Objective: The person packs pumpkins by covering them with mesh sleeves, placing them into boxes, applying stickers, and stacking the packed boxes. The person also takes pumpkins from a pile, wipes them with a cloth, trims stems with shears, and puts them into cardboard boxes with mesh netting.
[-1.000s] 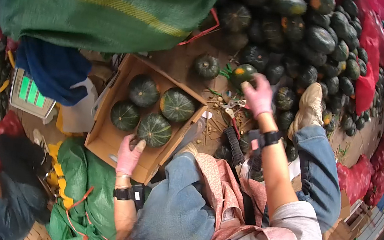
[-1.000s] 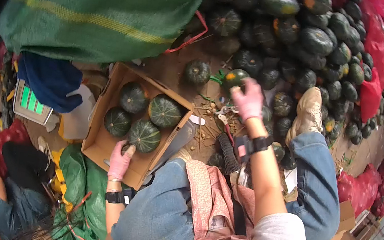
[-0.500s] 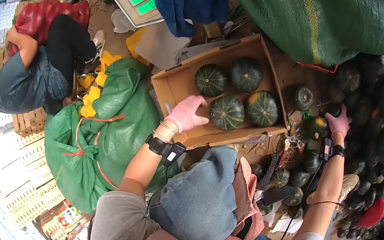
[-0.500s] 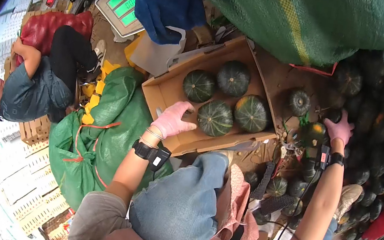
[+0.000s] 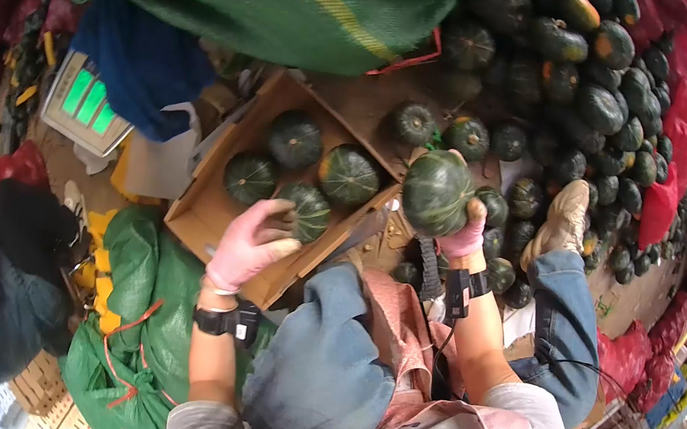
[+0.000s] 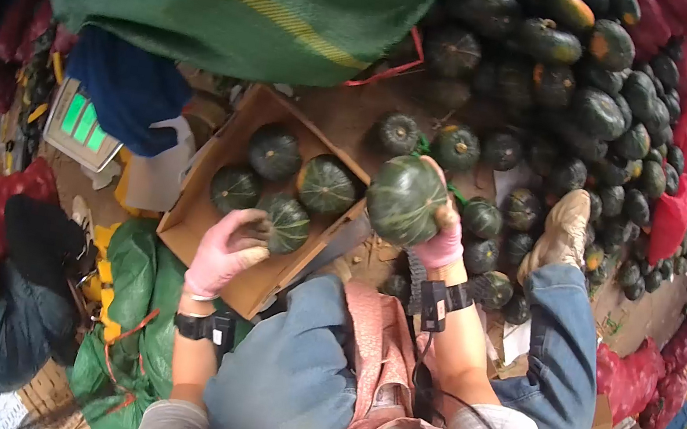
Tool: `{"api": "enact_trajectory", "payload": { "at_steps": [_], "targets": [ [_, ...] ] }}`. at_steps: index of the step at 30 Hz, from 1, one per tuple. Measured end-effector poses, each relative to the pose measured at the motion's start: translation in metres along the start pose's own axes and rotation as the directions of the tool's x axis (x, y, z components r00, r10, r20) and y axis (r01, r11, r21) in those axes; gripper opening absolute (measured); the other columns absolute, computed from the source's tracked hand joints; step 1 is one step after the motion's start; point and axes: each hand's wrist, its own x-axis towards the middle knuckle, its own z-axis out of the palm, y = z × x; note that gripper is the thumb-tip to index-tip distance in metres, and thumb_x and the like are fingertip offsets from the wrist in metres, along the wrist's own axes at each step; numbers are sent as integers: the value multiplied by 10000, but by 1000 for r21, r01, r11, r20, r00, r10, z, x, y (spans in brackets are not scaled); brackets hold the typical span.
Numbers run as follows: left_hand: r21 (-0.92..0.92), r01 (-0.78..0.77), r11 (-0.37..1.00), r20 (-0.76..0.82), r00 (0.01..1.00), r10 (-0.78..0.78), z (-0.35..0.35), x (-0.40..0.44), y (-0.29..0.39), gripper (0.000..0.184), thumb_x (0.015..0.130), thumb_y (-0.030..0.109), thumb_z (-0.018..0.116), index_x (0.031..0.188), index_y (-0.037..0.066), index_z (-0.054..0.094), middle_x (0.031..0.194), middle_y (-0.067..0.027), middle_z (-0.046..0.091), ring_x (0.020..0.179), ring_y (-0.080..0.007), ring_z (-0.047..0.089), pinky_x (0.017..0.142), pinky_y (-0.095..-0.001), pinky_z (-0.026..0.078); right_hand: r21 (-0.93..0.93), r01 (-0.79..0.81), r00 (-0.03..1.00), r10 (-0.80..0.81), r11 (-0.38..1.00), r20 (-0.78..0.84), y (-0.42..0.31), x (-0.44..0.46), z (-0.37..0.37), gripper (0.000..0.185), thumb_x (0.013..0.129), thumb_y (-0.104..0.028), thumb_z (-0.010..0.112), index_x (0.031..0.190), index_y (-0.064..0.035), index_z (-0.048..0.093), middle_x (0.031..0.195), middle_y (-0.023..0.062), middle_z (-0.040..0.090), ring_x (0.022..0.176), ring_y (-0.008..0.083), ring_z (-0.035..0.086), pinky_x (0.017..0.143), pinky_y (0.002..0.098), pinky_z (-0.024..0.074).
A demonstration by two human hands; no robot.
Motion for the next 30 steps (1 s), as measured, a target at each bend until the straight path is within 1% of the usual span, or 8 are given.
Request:
{"api": "enact_trajectory", "payload": {
  "at_steps": [4,7,10,14,20,23,27,30],
  "targets": [
    [-455,-80,887,1,996,91,18,-1,-1,889,624,211,820,1354,46,340,1195,-114,514,1059,-228,534,948,-349,431,-553,43,975,87,832,207,53,3,54,862,670,-357,776,1354,-69,337,1292,132,442,1212,256,434,1030,394,359],
    [-440,-131,888,-61,991,115,5,-11,-19,901,598,203,829,1349,57,353,1203,-118,519,1071,-215,533,946,-343,426,-799,248,860,255,548,443,73,-8,89,771,752,-389,705,1348,-57,346,1327,179,389,1248,302,386,1045,415,328],
    [42,8,999,-193,981,0,-33,-34,-25,841,573,232,831,1271,53,398,1137,-120,574,1039,-224,568,903,-357,454,-812,471,727,369,344,579,48,0,66,554,828,-316,630,1284,-50,462,1283,201,456,1217,347,421,1029,397,340],
    [782,495,379,-483,865,-132,-35,-43,-3,780,553,328,812,1172,75,412,979,-214,624,931,-371,612,827,-408,485,-923,245,863,368,295,347,1,-7,25,499,833,-271,625,1260,-49,493,1217,150,533,1161,268,491,989,370,384],
    [744,320,586,-192,943,-271,-51,-14,-26,755,542,263,825,1170,64,457,994,-175,627,938,-319,616,840,-380,483,-874,-159,982,167,460,-91,-55,-11,-26,403,869,-128,612,1241,-24,496,1127,62,580,1061,141,530,927,295,434],
    [656,211,724,-27,966,-257,-56,-9,-35,735,528,219,863,1149,55,506,978,-106,617,916,-223,594,838,-337,477,-811,-216,971,29,544,-239,-90,-6,-48,363,872,-122,600,1209,-20,515,1077,52,594,1012,127,547,890,283,452],
    [502,209,839,88,953,-290,-65,-11,-47,724,517,203,885,1118,18,528,962,-59,607,898,-168,564,847,-319,466,-966,-77,950,-275,245,-145,-137,8,-72,357,829,-148,651,1158,-52,551,1023,56,609,897,122,564,789,267,480],
    [541,242,805,67,942,-328,-73,-11,-57,748,503,196,877,1124,4,508,999,-78,599,931,-178,562,857,-332,464,-929,-132,813,-498,346,-301,-164,19,-74,489,804,-194,690,1229,-59,490,1012,89,604,827,137,578,694,269,495]
  ]
}}
